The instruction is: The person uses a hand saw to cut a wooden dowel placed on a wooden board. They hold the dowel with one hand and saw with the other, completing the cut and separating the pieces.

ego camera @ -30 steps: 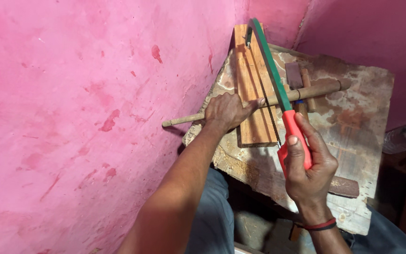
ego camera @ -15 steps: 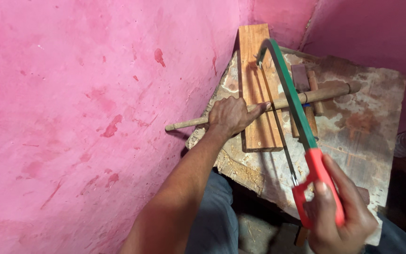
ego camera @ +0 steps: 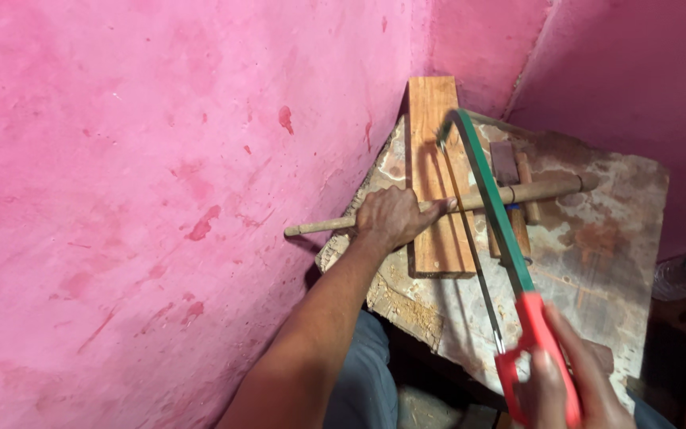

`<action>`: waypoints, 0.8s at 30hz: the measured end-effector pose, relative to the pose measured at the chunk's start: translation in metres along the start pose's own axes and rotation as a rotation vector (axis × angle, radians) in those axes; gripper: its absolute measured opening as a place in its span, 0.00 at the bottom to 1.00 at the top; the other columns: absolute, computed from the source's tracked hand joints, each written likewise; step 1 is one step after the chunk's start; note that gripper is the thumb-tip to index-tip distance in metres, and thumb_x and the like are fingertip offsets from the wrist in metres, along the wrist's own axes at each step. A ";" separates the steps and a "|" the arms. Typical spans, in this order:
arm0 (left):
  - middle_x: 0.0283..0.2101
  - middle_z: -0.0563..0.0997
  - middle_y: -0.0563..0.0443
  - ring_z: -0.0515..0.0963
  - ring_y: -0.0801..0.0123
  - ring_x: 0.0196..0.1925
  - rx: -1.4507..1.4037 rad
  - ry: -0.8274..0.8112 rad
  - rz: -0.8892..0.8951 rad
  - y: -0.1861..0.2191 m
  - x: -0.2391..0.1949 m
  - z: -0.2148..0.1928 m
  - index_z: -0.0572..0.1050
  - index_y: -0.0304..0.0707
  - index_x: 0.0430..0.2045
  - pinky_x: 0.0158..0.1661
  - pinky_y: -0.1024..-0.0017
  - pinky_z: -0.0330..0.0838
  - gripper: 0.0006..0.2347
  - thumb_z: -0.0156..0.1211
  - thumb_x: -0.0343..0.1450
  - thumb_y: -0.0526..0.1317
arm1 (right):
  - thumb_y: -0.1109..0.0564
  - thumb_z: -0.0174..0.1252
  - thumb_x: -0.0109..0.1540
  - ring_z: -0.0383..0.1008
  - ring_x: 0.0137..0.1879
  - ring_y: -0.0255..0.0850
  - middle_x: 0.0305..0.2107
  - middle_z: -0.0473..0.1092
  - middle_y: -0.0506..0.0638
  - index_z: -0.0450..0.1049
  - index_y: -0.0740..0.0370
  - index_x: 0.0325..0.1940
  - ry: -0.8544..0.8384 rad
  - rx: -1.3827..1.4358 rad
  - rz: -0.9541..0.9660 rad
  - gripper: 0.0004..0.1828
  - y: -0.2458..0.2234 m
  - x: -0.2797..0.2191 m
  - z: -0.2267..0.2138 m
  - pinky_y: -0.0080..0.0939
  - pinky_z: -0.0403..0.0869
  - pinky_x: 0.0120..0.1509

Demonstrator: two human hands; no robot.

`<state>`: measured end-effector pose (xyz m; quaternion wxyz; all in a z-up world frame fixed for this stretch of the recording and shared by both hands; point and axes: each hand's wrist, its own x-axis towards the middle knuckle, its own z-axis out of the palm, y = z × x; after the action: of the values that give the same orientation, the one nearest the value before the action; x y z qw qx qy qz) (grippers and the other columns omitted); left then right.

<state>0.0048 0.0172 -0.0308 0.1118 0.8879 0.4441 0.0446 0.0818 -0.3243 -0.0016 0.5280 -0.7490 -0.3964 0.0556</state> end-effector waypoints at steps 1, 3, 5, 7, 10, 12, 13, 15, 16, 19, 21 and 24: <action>0.09 0.60 0.58 0.66 0.71 0.14 0.002 -0.001 0.004 0.000 0.001 0.000 0.65 0.47 0.02 0.18 0.62 0.58 0.38 0.24 0.63 0.81 | 0.54 0.52 0.69 0.76 0.44 0.42 0.43 0.76 0.62 0.71 0.70 0.69 -0.039 0.062 -0.065 0.26 0.014 0.000 -0.007 0.40 0.74 0.53; 0.11 0.58 0.60 0.64 0.72 0.15 -0.003 -0.028 -0.013 0.000 0.002 0.001 0.63 0.46 0.04 0.18 0.63 0.58 0.38 0.24 0.63 0.81 | 0.57 0.53 0.67 0.73 0.58 0.48 0.52 0.71 0.69 0.65 0.79 0.65 -0.128 0.188 -0.185 0.26 0.039 0.009 -0.005 0.46 0.70 0.62; 0.12 0.58 0.60 0.65 0.72 0.16 -0.022 -0.040 -0.025 -0.002 0.000 0.000 0.63 0.46 0.06 0.17 0.63 0.58 0.38 0.25 0.63 0.81 | 0.53 0.52 0.66 0.76 0.53 0.42 0.52 0.72 0.63 0.64 0.74 0.67 -0.115 0.264 -0.034 0.29 0.048 0.000 -0.007 0.42 0.73 0.60; 0.13 0.60 0.58 0.69 0.69 0.17 -0.055 -0.022 -0.018 -0.001 -0.002 -0.006 0.65 0.45 0.07 0.18 0.61 0.61 0.38 0.27 0.64 0.81 | 0.51 0.52 0.68 0.77 0.51 0.38 0.51 0.74 0.59 0.65 0.71 0.68 -0.056 0.272 -0.066 0.28 0.044 -0.002 0.000 0.37 0.75 0.60; 0.17 0.74 0.48 0.81 0.59 0.24 -0.091 -0.072 -0.119 0.007 0.001 -0.022 0.76 0.38 0.12 0.23 0.54 0.72 0.40 0.33 0.63 0.79 | 0.52 0.54 0.72 0.75 0.46 0.35 0.44 0.75 0.59 0.71 0.69 0.67 0.058 0.178 -0.179 0.24 0.019 0.003 0.009 0.32 0.74 0.56; 0.25 0.80 0.40 0.83 0.51 0.32 -0.111 0.006 -0.174 0.011 0.004 -0.032 0.78 0.34 0.23 0.31 0.50 0.76 0.40 0.37 0.64 0.78 | 0.54 0.56 0.68 0.73 0.34 0.37 0.37 0.75 0.60 0.74 0.66 0.69 0.064 0.115 0.027 0.26 -0.002 0.008 0.008 0.33 0.73 0.45; 0.28 0.82 0.36 0.85 0.47 0.36 -0.122 0.048 -0.203 0.013 0.008 -0.036 0.79 0.33 0.29 0.34 0.48 0.78 0.40 0.39 0.65 0.78 | 0.54 0.56 0.68 0.76 0.35 0.36 0.39 0.77 0.60 0.75 0.65 0.69 0.071 0.132 0.037 0.25 -0.010 0.016 0.011 0.33 0.74 0.45; 0.35 0.84 0.33 0.85 0.45 0.43 -0.140 0.008 -0.213 0.012 0.018 -0.042 0.82 0.32 0.33 0.42 0.48 0.78 0.40 0.37 0.68 0.75 | 0.55 0.58 0.67 0.80 0.35 0.36 0.42 0.82 0.59 0.76 0.62 0.68 0.076 0.172 0.072 0.24 -0.022 0.036 0.022 0.32 0.75 0.45; 0.38 0.84 0.32 0.85 0.44 0.46 -0.147 -0.012 -0.223 0.010 0.024 -0.044 0.83 0.31 0.35 0.46 0.48 0.78 0.40 0.36 0.70 0.74 | 0.55 0.57 0.67 0.79 0.38 0.36 0.44 0.81 0.59 0.75 0.64 0.67 0.060 0.209 0.015 0.24 -0.026 0.048 0.027 0.32 0.75 0.47; 0.41 0.83 0.31 0.83 0.42 0.48 -0.166 0.069 -0.224 0.009 0.045 -0.048 0.83 0.31 0.38 0.50 0.49 0.76 0.37 0.38 0.72 0.71 | 0.55 0.56 0.68 0.77 0.47 0.37 0.50 0.78 0.60 0.73 0.66 0.67 0.029 0.269 -0.148 0.23 -0.030 0.080 0.041 0.33 0.75 0.53; 0.42 0.84 0.33 0.83 0.43 0.48 -0.148 0.032 -0.224 0.009 0.060 -0.050 0.62 0.41 0.60 0.50 0.49 0.76 0.33 0.37 0.73 0.69 | 0.55 0.55 0.69 0.79 0.55 0.40 0.53 0.77 0.60 0.72 0.67 0.66 0.026 0.236 -0.234 0.22 -0.026 0.096 0.047 0.36 0.76 0.58; 0.45 0.83 0.33 0.82 0.44 0.51 -0.148 0.009 -0.228 0.008 0.078 -0.053 0.58 0.41 0.68 0.52 0.50 0.75 0.34 0.37 0.75 0.67 | 0.54 0.56 0.69 0.78 0.59 0.42 0.55 0.76 0.60 0.72 0.68 0.66 0.014 0.246 -0.253 0.23 -0.015 0.111 0.053 0.39 0.75 0.61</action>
<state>0.0489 0.0836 0.0214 0.1793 0.8208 0.5381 0.0685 0.1222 -0.2101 0.0253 0.6211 -0.6231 -0.4742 0.0316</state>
